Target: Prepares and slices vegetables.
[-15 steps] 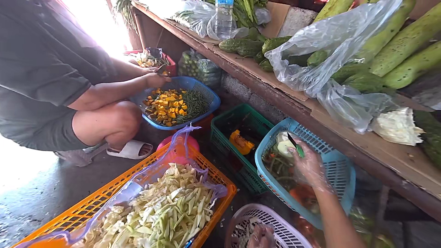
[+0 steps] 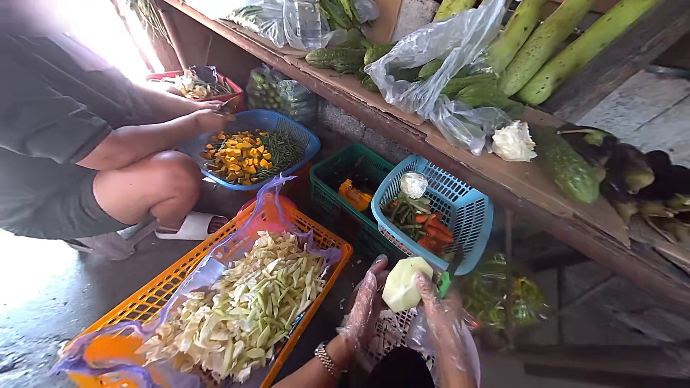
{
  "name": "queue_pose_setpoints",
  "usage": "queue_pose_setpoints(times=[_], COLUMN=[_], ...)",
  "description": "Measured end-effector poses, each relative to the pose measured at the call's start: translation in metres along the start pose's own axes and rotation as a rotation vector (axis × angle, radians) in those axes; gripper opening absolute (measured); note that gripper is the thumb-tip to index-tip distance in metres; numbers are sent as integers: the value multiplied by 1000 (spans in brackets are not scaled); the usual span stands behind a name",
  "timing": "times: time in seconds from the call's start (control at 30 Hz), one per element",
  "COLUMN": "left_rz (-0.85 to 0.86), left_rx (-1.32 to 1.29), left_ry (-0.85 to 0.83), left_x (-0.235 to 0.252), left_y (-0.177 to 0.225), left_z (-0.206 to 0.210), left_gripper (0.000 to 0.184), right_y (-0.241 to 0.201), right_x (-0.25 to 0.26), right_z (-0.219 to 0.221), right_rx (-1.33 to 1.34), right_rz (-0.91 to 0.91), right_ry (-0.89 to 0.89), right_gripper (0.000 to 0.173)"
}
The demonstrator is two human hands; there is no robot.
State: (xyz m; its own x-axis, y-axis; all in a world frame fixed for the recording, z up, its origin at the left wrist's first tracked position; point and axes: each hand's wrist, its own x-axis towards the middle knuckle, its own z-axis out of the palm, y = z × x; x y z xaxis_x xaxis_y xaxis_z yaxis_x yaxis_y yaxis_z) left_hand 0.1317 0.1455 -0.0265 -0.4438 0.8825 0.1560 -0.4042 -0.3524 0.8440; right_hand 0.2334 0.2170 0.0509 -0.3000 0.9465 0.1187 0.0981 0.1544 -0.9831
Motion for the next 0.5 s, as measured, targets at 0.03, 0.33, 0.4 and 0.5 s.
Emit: queue_pose_setpoints(times=[0.03, 0.33, 0.4, 0.5], left_rz=[18, -217, -229, -235], left_rx=[59, 265, 289, 355], left_ry=[-82, -60, -13, 34], left_x=[-5, -48, -53, -53], left_y=[17, 84, 90, 98], left_z=[-1, -17, -17, -15], left_gripper=[78, 50, 52, 54], right_y=[1, 14, 14, 13], right_x=[-10, -50, -52, -59], right_z=[1, 10, -2, -17], right_rx=[22, 40, -108, -224], right_rz=[24, -45, -117, -225], right_ry=[7, -240, -231, -151], right_gripper=[35, 59, 71, 59])
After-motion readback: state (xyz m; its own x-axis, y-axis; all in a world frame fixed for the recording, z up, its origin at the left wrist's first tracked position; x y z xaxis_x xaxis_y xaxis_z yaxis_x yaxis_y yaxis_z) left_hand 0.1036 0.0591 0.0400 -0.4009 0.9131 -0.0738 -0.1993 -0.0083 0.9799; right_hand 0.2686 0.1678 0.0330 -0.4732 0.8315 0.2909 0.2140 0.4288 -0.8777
